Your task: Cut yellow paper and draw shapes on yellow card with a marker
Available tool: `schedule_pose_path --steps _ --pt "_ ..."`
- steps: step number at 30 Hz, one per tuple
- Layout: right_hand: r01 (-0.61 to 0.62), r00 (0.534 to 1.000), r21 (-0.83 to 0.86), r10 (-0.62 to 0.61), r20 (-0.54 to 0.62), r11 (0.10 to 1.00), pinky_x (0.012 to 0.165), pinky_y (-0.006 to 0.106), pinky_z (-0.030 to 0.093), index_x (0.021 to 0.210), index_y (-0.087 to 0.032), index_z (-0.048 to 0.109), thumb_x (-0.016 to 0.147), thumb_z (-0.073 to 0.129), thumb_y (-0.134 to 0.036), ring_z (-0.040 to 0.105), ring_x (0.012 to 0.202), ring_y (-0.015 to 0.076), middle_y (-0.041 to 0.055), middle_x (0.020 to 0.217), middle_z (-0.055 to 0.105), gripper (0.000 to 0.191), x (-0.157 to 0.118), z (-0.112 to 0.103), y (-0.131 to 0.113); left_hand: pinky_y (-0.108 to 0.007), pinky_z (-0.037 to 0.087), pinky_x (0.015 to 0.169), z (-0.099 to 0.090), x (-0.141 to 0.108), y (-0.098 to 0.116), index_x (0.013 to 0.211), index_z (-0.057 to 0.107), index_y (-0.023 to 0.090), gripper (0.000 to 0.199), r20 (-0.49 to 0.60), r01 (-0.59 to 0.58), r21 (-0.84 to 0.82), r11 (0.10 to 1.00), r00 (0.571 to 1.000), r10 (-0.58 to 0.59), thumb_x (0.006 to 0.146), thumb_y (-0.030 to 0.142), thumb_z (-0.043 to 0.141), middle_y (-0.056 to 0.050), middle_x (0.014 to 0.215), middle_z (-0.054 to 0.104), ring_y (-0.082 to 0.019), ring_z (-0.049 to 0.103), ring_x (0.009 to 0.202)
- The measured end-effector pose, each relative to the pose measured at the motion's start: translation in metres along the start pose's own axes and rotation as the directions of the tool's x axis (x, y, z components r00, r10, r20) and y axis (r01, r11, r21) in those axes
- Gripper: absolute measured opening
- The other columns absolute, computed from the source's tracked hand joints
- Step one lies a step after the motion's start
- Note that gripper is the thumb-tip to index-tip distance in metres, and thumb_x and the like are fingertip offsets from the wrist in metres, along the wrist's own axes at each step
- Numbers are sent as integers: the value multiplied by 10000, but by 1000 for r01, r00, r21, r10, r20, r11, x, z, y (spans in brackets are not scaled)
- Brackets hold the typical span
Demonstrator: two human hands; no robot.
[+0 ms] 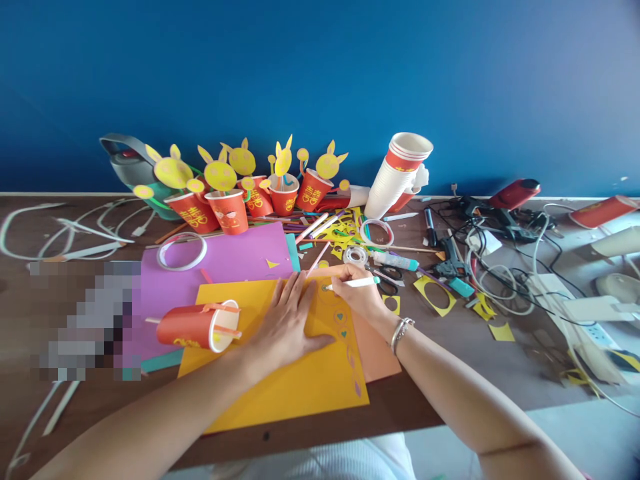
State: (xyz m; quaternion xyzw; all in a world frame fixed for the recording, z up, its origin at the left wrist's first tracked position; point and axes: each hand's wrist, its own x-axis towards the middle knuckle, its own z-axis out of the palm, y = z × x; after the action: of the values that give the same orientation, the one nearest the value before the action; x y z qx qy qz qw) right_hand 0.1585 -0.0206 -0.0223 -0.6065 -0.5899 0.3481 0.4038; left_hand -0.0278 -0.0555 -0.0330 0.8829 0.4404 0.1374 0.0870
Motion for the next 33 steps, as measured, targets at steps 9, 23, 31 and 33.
schedule_pose_path --steps 9,23,31,33 --pt "-118 992 395 130 -3 911 438 236 340 603 -212 391 771 554 -517 460 433 115 -24 464 499 385 1 -15 2 -590 226 1084 3 0 -3 1375 319 107 939 -49 23 19 1000 999 -22 705 728 533 -240 1459 279 -395 242 1360" --pt "21 999 127 -27 44 992 468 223 309 606 -189 412 746 592 -352 403 498 96 -39 555 443 281 -9 -13 9 -567 176 1105 -1 1 -4 1424 245 118 949 21 1 8 1000 1000 -1 728 687 549 -200 1477 284 -363 228 1374" --pt "74 995 20 -75 63 997 489 224 325 600 -189 418 735 588 -359 428 523 108 -24 563 475 276 -4 -12 14 -583 207 1089 -1 2 -4 1390 300 65 942 -17 -18 22 1000 1000 18 729 687 549 -243 1448 315 -376 257 1360" --pt "88 993 19 -89 73 996 495 223 333 618 -187 439 724 595 -345 440 534 112 -20 581 493 246 -4 -12 14 -579 209 1091 -1 2 -3 1387 304 61 940 -19 -19 28 999 1000 19 729 685 552 -245 1443 323 -373 256 1362"
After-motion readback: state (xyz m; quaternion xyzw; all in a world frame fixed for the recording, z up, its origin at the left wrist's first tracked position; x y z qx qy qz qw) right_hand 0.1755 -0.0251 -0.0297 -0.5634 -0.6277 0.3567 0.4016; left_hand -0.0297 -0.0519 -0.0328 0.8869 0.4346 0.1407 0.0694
